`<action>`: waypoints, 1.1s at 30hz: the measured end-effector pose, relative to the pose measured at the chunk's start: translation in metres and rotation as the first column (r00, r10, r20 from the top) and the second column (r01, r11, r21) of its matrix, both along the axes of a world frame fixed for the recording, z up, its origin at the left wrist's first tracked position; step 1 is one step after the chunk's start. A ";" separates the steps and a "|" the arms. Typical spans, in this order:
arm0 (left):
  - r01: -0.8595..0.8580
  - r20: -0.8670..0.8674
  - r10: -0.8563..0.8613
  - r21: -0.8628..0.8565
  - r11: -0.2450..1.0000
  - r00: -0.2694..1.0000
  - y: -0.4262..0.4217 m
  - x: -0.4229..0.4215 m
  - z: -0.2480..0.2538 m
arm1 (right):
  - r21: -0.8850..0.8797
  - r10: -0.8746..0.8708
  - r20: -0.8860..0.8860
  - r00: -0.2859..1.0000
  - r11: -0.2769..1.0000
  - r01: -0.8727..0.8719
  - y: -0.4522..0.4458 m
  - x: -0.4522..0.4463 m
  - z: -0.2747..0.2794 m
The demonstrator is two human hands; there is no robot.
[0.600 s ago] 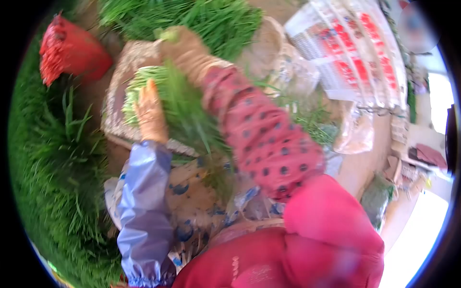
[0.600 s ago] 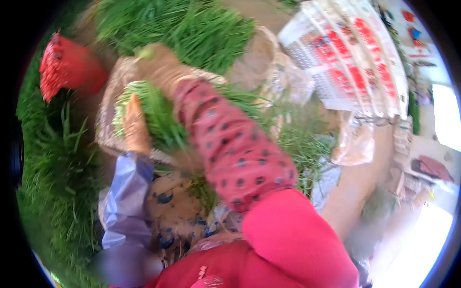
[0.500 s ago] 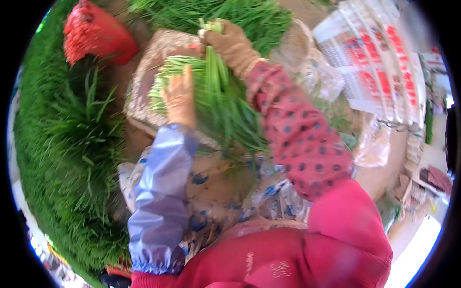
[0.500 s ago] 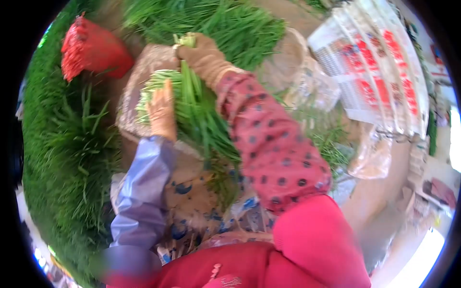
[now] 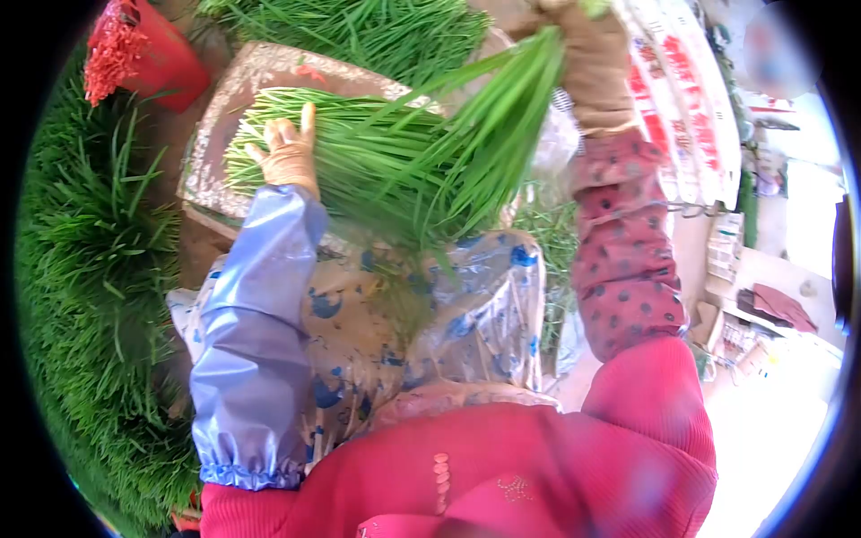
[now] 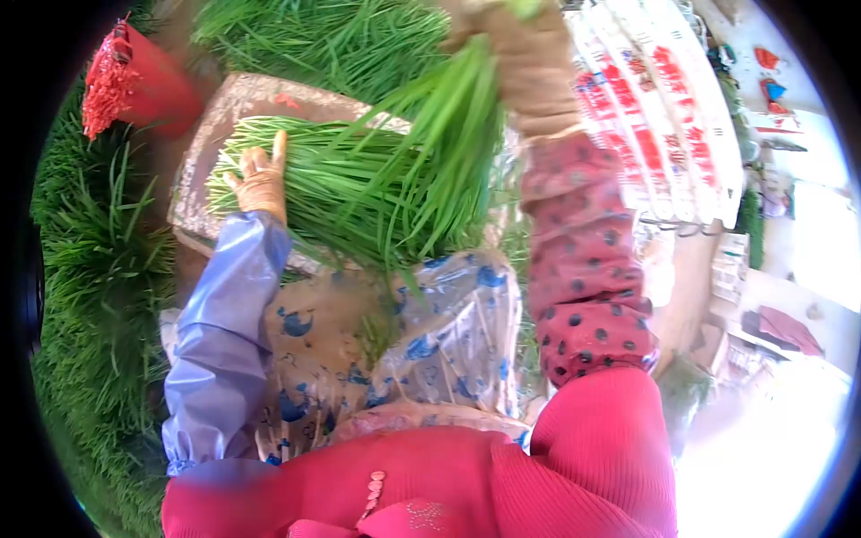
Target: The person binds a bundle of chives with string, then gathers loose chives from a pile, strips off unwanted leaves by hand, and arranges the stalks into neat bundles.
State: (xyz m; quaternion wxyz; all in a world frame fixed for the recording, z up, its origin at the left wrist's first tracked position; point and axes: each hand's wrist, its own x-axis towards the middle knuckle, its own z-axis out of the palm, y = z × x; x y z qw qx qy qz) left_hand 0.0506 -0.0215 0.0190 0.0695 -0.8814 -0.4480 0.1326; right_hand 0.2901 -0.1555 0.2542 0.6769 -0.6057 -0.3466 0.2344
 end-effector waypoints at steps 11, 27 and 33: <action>0.013 -0.084 -0.011 0.019 1.000 0.996 0.000 0.002 -0.005 | 0.038 -0.192 0.883 0.429 0.939 0.342 -0.087 0.166 0.091; 0.227 -0.129 -0.195 0.326 0.918 0.972 -0.009 -0.017 -0.002 | -0.943 0.734 0.267 0.624 0.333 0.012 -0.022 0.137 -0.428; 0.220 -0.152 -0.181 0.304 0.927 0.972 -0.010 -0.018 0.001 | -0.962 0.686 0.220 0.694 0.271 0.036 -0.012 0.154 -0.349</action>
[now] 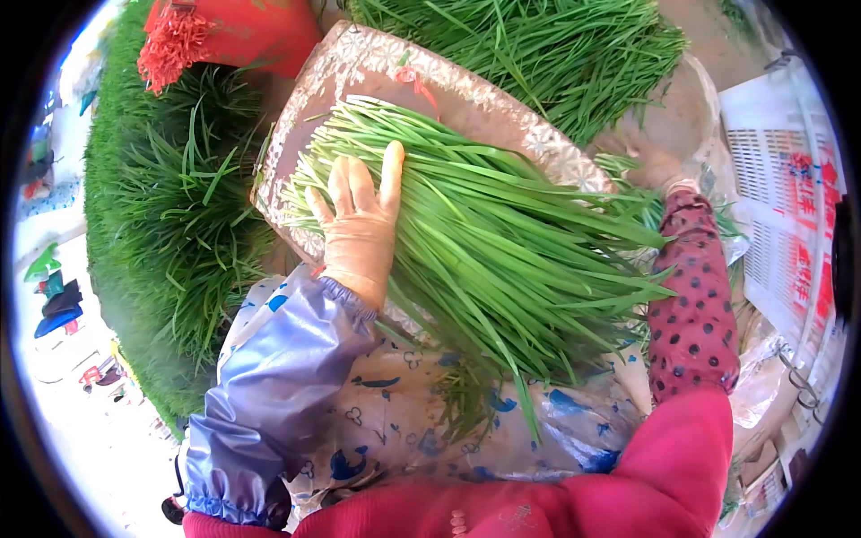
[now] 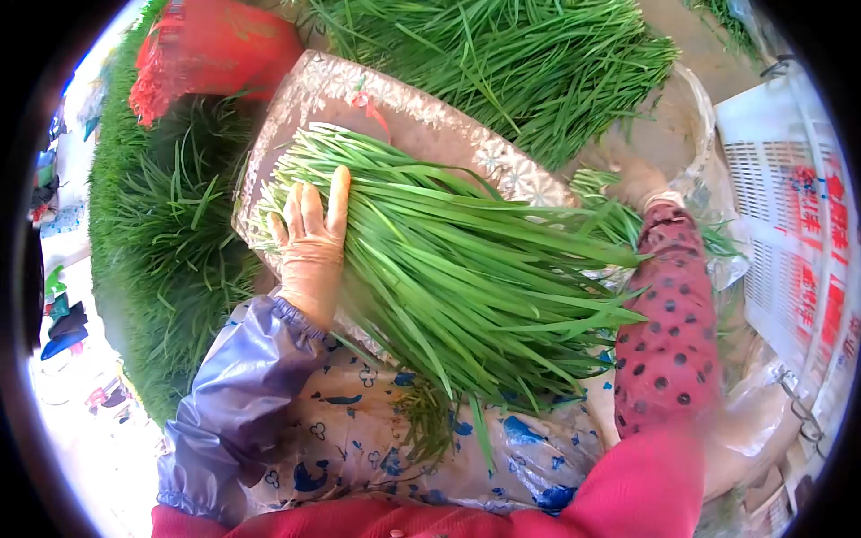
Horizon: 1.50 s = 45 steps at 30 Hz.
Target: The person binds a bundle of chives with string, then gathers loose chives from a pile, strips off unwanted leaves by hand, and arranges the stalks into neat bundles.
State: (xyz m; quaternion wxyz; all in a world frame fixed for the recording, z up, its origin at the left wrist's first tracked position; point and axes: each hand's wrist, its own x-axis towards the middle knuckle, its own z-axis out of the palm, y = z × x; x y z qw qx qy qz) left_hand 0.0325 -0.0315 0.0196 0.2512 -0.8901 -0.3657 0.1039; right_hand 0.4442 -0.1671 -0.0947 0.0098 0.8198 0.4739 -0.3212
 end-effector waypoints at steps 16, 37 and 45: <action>-0.139 0.112 0.166 -0.220 0.966 0.980 0.000 0.017 -0.002 | 0.097 0.015 0.163 0.987 0.995 -0.031 0.191 -0.230 0.163; 0.015 0.086 0.074 -0.748 0.663 0.993 0.025 -0.008 0.096 | 0.825 -0.300 0.106 0.948 0.559 0.085 0.102 -0.313 0.122; 0.588 0.267 -0.528 -0.463 0.663 0.806 0.089 -0.107 0.104 | 0.782 -0.300 0.070 0.951 0.609 0.134 0.099 -0.309 0.121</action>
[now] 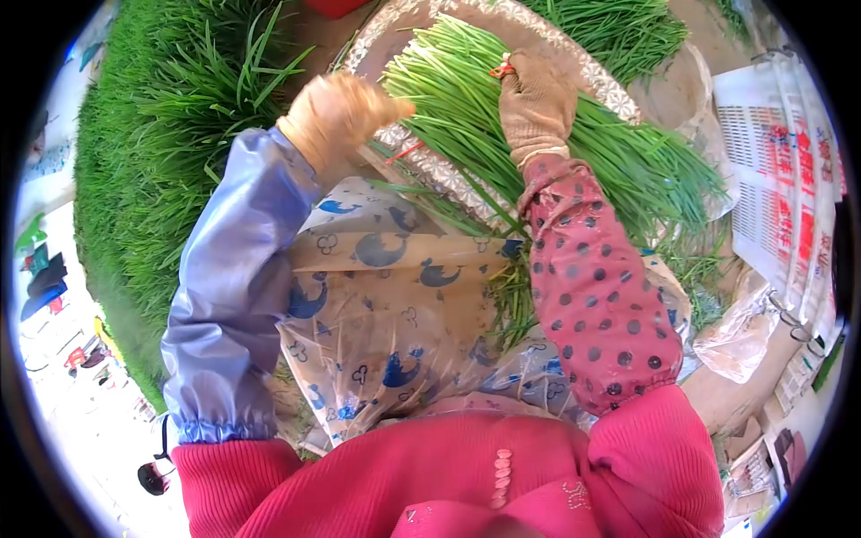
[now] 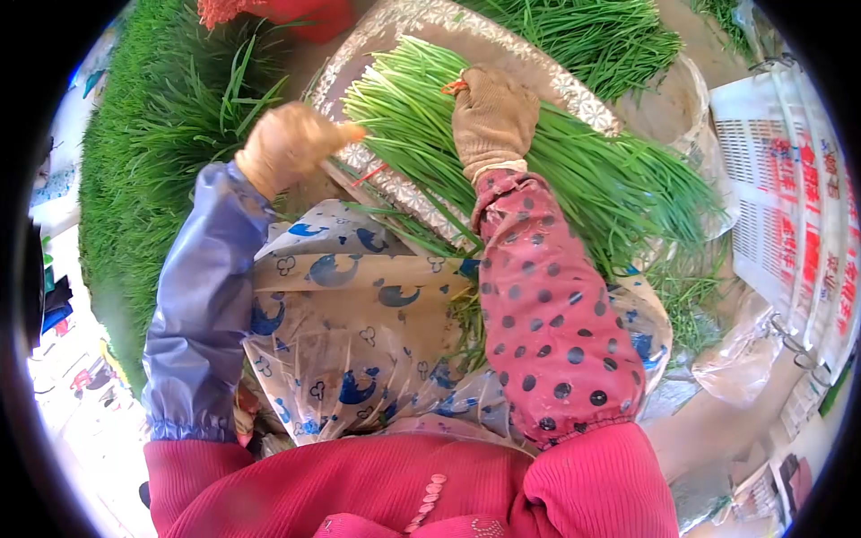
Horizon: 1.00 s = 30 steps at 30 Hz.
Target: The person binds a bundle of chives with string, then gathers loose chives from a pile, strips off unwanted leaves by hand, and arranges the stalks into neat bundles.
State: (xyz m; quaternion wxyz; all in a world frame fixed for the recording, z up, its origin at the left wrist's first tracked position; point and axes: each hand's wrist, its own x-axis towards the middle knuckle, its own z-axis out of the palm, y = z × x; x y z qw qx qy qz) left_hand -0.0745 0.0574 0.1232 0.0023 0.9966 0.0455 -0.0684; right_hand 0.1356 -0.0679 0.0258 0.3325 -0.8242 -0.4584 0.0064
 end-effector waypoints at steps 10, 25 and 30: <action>0.328 0.088 -0.319 -0.134 0.935 0.944 0.009 -0.012 -0.076 | 0.094 -0.013 0.013 1.000 0.996 0.012 -0.002 -0.001 -0.007; 0.375 0.174 -0.341 -0.234 0.897 0.924 0.007 -0.020 -0.096 | 0.160 -0.038 0.110 0.993 0.987 0.021 -0.004 -0.001 0.001; 0.081 -0.177 -0.128 -0.251 0.965 0.976 -0.007 -0.021 -0.095 | 0.107 -0.005 0.042 0.999 0.994 0.001 -0.004 0.000 -0.001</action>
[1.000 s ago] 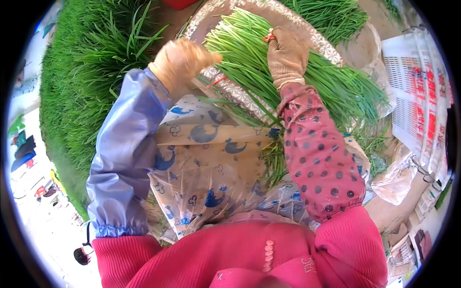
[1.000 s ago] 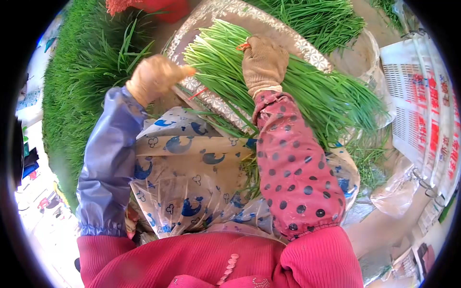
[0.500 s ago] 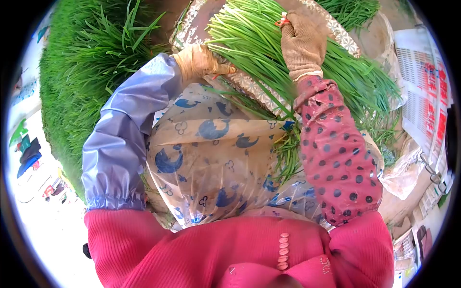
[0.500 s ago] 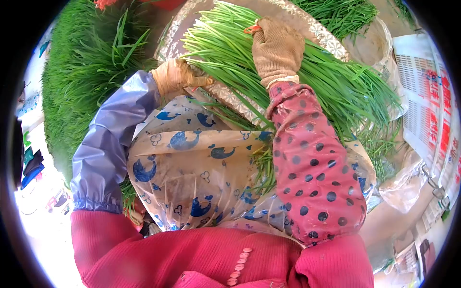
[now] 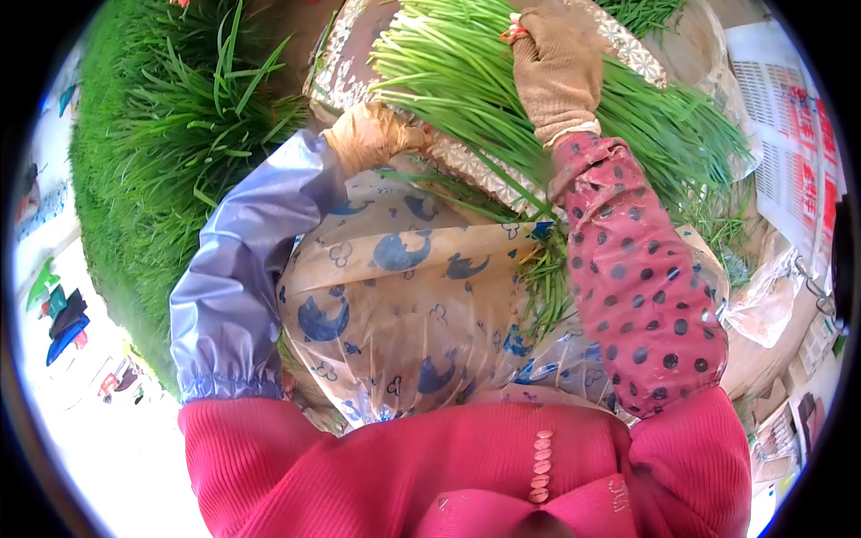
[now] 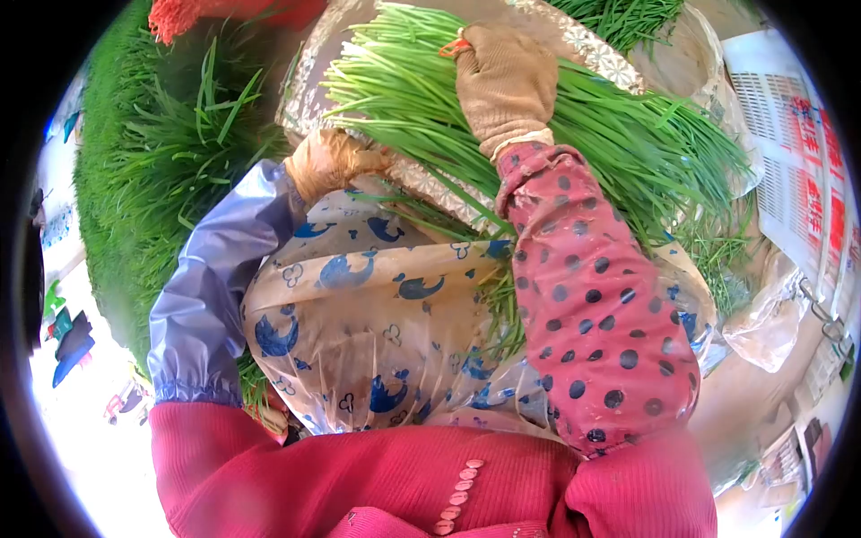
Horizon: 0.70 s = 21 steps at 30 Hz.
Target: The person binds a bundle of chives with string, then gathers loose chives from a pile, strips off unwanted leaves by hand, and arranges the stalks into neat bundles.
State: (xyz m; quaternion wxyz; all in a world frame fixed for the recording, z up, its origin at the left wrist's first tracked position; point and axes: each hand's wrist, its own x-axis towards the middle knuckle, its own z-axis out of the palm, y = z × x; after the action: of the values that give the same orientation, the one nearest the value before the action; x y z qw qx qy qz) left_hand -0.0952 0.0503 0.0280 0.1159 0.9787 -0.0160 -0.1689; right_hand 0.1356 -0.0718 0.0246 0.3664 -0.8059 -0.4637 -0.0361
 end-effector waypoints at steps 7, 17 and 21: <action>-0.327 -0.226 0.253 -0.403 0.855 0.941 -0.022 0.032 0.038 | -0.046 0.007 -0.046 0.999 0.999 -0.009 0.003 0.003 0.008; -0.646 -0.650 0.670 -0.690 -0.325 0.358 -0.054 0.091 0.078 | -0.177 0.049 -0.447 0.893 0.974 -0.141 -0.017 -0.016 0.041; -0.672 -0.613 0.745 -0.671 -0.313 0.265 -0.050 0.102 0.067 | -0.093 -0.021 -0.573 0.820 0.995 -0.039 -0.012 -0.017 0.032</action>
State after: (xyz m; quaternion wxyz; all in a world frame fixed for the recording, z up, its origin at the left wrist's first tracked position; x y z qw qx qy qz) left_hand 0.0070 0.0007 0.0949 0.6968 0.5254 0.4881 0.0130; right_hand 0.1189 -0.0840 0.0562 0.4478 -0.7947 -0.3372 0.2327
